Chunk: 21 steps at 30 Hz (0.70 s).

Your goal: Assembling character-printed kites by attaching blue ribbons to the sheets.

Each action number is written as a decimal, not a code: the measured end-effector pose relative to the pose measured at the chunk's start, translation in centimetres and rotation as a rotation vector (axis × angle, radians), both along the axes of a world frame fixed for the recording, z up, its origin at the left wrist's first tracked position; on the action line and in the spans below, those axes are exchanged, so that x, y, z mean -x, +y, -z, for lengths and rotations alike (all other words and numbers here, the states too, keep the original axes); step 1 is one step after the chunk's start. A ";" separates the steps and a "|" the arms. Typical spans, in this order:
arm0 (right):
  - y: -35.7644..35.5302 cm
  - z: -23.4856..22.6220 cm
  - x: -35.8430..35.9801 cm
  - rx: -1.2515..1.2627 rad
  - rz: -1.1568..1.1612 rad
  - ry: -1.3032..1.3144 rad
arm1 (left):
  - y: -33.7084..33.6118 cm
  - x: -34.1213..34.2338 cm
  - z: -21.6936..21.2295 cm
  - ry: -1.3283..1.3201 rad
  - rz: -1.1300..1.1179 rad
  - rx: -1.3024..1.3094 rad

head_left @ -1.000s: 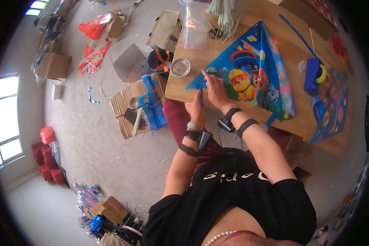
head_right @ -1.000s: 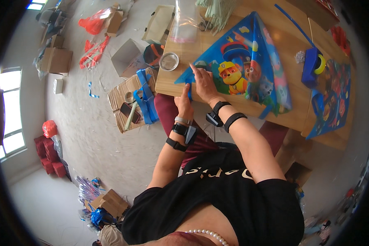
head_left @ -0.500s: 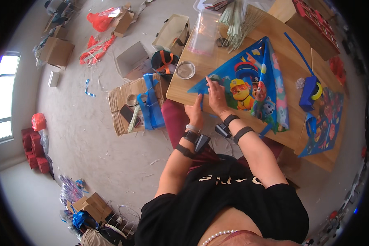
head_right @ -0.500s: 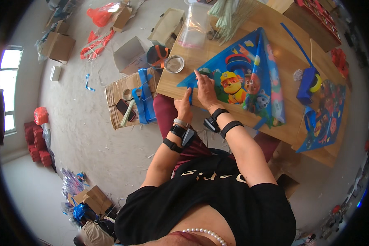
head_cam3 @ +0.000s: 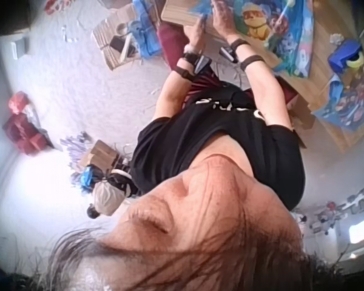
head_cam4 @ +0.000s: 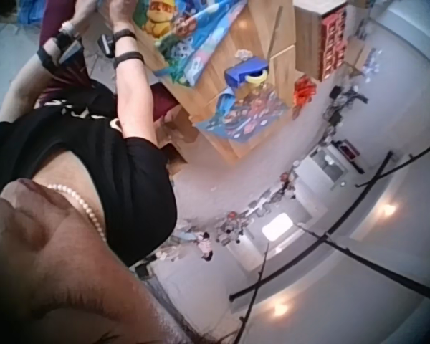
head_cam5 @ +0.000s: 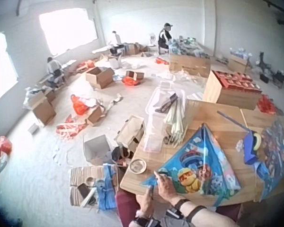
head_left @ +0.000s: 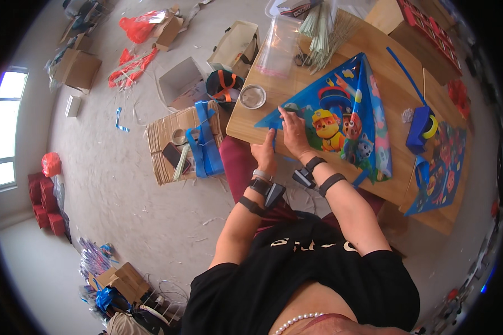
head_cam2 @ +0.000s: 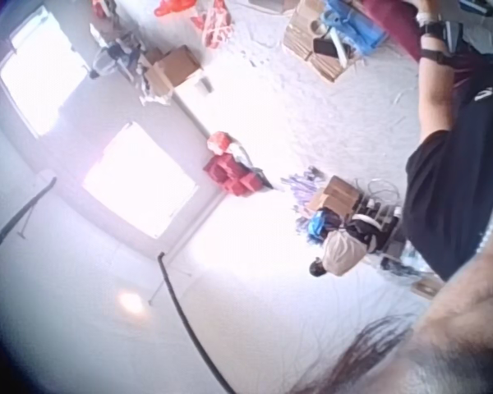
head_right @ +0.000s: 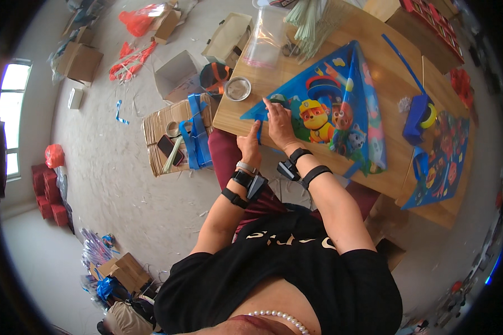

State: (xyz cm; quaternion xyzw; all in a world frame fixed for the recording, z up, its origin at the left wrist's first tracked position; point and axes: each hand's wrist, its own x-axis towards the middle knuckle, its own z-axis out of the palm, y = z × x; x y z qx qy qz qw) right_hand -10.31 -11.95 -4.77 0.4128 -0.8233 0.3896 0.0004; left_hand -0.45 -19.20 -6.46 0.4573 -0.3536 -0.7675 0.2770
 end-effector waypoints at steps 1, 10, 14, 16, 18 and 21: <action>0.1 0.1 0.3 0.035 -0.009 0.003 | 0.1 0.1 0.0 -0.007 -0.001 0.019; 0.0 -3.2 0.0 0.295 0.040 -0.637 | -0.1 -0.2 1.0 -0.046 -0.020 0.074; 0.7 -2.6 0.5 0.457 -0.018 -1.386 | 0.1 0.0 1.0 -0.043 -0.030 0.069; 0.6 -2.4 0.5 0.485 -0.011 -1.414 | -0.1 -0.1 1.2 -0.032 -0.033 0.074; 0.6 -2.2 0.4 0.513 0.001 -1.442 | -0.2 -0.2 1.2 -0.021 -0.031 0.076; 0.7 -1.9 0.3 0.502 0.003 -1.417 | -0.2 -0.2 1.1 -0.015 -0.012 0.037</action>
